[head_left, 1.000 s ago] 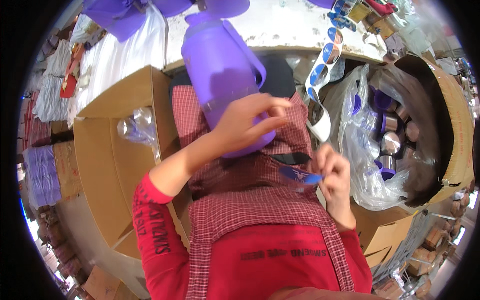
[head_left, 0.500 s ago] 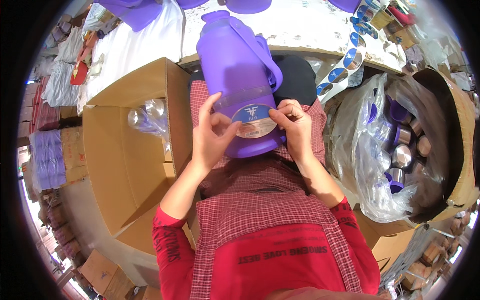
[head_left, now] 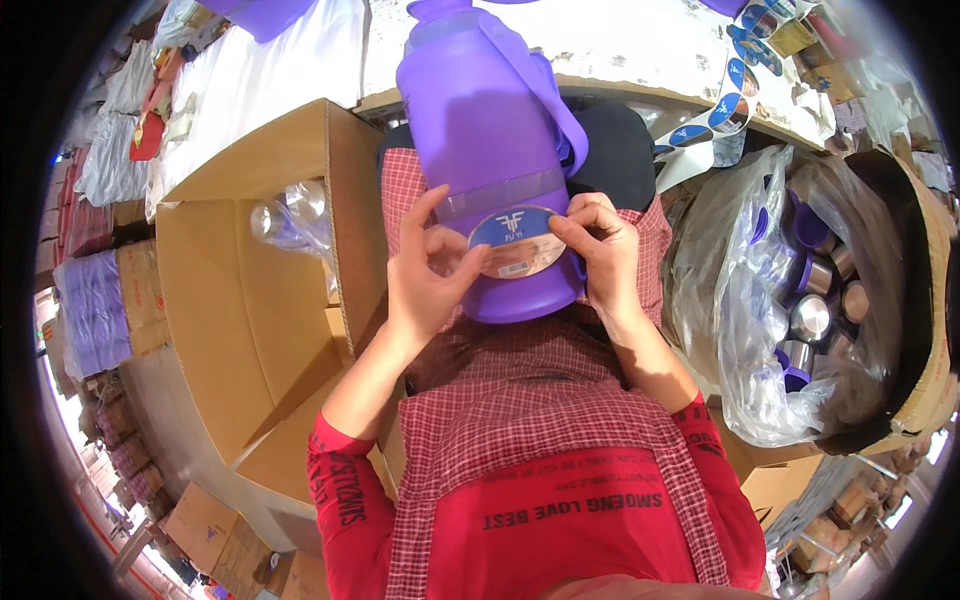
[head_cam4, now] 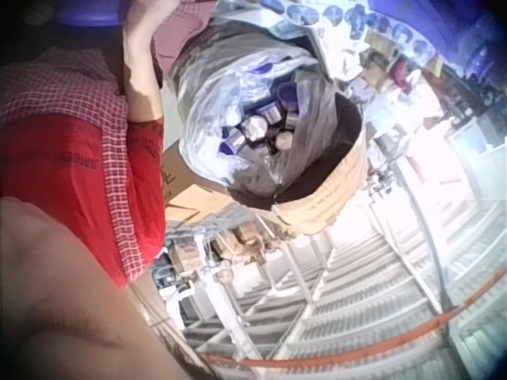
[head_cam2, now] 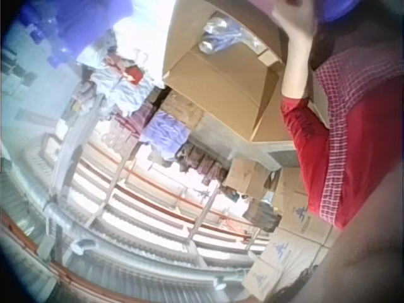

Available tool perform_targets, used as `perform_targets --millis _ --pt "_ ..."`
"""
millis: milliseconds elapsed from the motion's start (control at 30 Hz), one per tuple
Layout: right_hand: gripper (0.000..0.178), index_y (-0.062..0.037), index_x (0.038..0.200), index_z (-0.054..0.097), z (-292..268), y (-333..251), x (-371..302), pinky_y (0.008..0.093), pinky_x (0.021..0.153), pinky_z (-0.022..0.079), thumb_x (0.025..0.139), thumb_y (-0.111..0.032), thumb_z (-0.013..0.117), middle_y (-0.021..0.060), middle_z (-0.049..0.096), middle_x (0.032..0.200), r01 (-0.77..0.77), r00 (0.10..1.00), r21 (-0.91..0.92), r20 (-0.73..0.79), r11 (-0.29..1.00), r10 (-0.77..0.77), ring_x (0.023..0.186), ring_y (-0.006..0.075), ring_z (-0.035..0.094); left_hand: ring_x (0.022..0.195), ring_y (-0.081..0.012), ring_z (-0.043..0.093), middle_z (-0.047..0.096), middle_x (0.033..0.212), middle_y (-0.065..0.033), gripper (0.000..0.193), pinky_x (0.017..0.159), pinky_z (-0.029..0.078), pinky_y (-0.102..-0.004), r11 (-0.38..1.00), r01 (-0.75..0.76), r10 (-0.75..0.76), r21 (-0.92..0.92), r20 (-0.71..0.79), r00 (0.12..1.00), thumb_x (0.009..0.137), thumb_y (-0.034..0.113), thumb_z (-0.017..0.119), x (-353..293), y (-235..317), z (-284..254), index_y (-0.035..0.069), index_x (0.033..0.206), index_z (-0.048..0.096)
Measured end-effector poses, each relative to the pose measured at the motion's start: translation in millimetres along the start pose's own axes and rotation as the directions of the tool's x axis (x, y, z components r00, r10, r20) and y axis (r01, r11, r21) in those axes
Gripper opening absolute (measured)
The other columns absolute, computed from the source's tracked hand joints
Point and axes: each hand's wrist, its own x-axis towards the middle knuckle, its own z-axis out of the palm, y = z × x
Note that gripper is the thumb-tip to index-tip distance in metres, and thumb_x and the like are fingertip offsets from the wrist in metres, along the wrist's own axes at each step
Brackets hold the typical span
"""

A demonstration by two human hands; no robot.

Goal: The person repeatedly assembles purple pitchers by inserting stainless steel inner liners, applying round blue-and-white labels, and placing clear plastic lids. They handle multiple pitchers one at a time, moving finished units aside and retrieving new ones from a nearby box.

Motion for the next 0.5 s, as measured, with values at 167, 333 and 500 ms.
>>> perform_targets --millis 167,333,500 --pt "0.011 -0.0009 0.072 0.066 -1 2 1 0.0215 0.069 0.039 0.077 0.001 0.076 0.0009 0.056 0.088 0.016 1.000 -0.027 0.006 0.999 -0.016 0.078 0.0079 0.050 0.066 -0.0039 0.054 0.060 0.073 0.0001 0.066 0.062 0.044 -0.0182 0.999 -0.015 0.014 0.029 0.031 0.999 0.085 0.000 0.070 -1 0 0 0.000 0.140 0.034" --pt "0.023 -0.0009 0.092 0.063 -7 8 4 0.0213 0.064 0.043 0.074 0.001 0.078 0.0042 0.055 0.103 0.129 0.985 -0.307 -0.066 0.943 -0.157 0.080 0.0092 0.053 0.063 -0.0031 0.047 0.053 0.069 0.0031 0.059 0.061 0.041 -0.0180 0.977 0.141 -0.149 0.158 0.036 0.988 0.084 0.001 0.071 2 -11 -14 0.001 0.135 0.042" --pt "0.071 0.0026 0.131 0.049 -32 -12 3 0.0429 0.103 0.041 0.069 -0.009 0.082 0.0229 0.049 0.135 0.550 0.780 -0.724 0.267 0.416 -0.566 0.123 0.0324 0.051 0.072 -0.0117 0.057 0.063 0.085 -0.0024 0.058 0.067 0.049 -0.0266 0.953 -0.026 0.094 0.302 -0.211 0.973 0.081 0.017 0.076 105 -2 -62 0.005 0.132 0.049"
